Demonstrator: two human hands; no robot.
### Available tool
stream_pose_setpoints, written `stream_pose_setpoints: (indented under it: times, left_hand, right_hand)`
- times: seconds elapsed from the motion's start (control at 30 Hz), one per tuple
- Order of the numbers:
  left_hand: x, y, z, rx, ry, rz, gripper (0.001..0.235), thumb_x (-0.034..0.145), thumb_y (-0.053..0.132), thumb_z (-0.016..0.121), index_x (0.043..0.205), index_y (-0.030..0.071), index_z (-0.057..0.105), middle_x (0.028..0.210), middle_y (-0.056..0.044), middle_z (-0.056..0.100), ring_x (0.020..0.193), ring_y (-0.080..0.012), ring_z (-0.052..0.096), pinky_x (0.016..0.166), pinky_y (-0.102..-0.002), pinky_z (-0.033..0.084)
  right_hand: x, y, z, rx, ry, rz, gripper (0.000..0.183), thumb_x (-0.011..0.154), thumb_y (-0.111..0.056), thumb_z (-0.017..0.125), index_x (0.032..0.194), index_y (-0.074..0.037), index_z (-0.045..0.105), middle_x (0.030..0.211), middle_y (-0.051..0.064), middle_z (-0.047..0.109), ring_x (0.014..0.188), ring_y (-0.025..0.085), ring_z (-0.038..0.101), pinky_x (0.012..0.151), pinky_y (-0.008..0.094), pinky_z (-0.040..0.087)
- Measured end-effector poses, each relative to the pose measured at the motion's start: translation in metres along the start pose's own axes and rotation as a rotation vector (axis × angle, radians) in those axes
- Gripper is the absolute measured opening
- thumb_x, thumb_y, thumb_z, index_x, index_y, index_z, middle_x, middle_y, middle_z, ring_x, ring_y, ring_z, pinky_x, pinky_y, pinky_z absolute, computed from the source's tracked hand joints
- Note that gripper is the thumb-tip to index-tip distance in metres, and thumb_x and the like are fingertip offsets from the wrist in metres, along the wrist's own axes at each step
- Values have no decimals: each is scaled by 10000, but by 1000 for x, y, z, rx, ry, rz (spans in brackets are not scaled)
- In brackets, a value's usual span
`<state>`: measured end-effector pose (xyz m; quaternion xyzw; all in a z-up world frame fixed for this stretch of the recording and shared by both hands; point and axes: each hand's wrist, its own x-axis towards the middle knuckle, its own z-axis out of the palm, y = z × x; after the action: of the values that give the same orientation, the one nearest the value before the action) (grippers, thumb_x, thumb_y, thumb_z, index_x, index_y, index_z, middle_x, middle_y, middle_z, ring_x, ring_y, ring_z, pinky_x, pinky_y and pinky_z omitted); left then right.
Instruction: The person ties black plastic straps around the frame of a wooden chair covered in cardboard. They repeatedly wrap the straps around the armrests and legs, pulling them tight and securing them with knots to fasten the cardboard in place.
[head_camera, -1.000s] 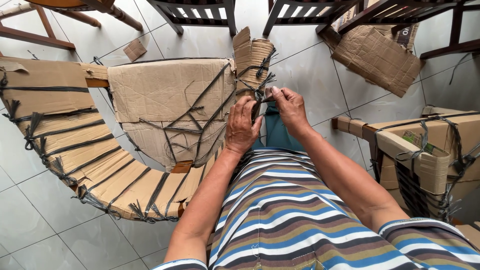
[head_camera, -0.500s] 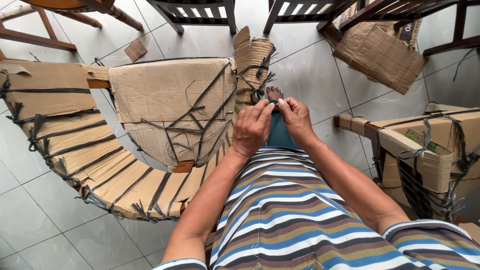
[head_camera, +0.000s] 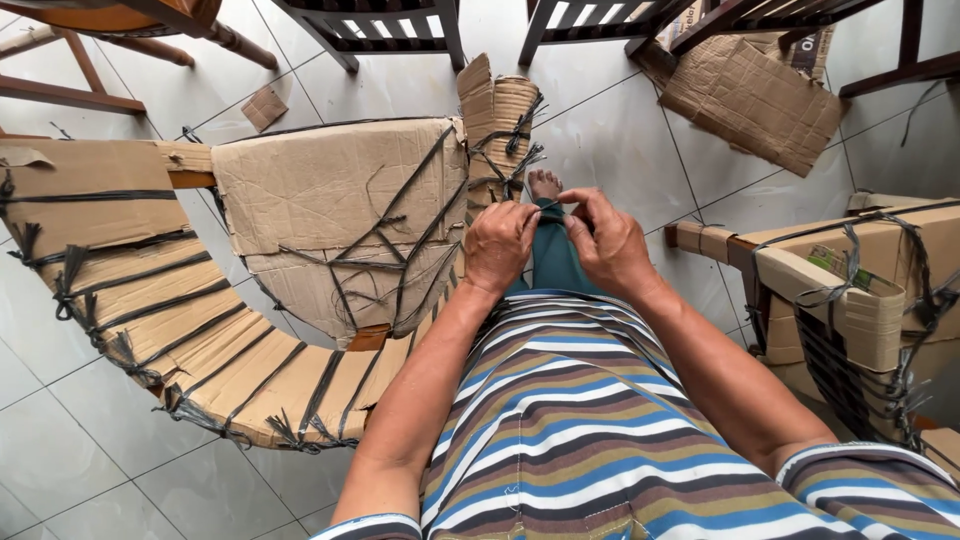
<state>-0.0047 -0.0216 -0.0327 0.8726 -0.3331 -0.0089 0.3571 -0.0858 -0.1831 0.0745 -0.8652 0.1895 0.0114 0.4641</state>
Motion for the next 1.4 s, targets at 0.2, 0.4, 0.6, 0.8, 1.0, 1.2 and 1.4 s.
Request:
stream_pose_setpoints:
  times: [0.2,0.4,0.6,0.8,1.0,1.2,1.4]
  left_hand:
    - [0,4,-9,-126,-52,44,51,943,173,688,981,169,720,758,-23,630,739,-239,674,672,-344,566]
    - [9,13,-30,-343,-60,-174,211,1001,272,657,840,142,698,673,-81,604,720,-310,680,642,-388,571]
    - [16,17,-37,-415,-58,-237,297,1011,289,654,766,122,666,640,-122,598,692,-334,679,615,-391,549]
    - [19,14,-38,-414,-72,-259,301,1023,280,643,792,90,673,654,-148,616,685,-354,676,596,-413,549]
    - [18,6,-30,-434,-92,-273,293,1023,291,648,813,90,690,679,-157,642,715,-381,687,599,-444,550]
    - [12,-4,-27,-427,-130,-290,305,1011,326,670,790,119,703,683,-110,666,722,-319,702,635,-390,563]
    - [16,-6,-36,-417,-122,-255,275,1004,298,680,807,107,702,720,-137,665,755,-345,702,654,-398,567]
  right_hand:
    - [29,-29,1,-23,-56,-199,280,1000,-74,654,1273,-136,643,813,75,722,738,308,703,659,454,561]
    - [39,-14,2,45,13,-139,292,1071,-271,631,1339,-155,644,1050,99,743,870,290,690,788,464,559]
    - [31,6,17,-129,-113,-137,193,1070,-245,596,1075,-90,711,867,170,705,855,420,688,760,524,560]
    - [26,36,19,-166,-66,-46,223,1101,-294,558,989,-124,650,806,173,661,843,443,673,712,556,533]
    - [21,6,9,-80,-26,-111,179,1119,-273,524,1025,-145,606,820,112,603,875,394,650,752,510,539]
    - [28,12,21,-237,-101,-163,132,1067,-228,578,984,-127,590,761,130,584,814,412,654,666,556,528]
    - [23,14,11,-205,-61,-158,161,1070,-223,597,932,-141,612,731,123,599,777,393,659,653,512,542]
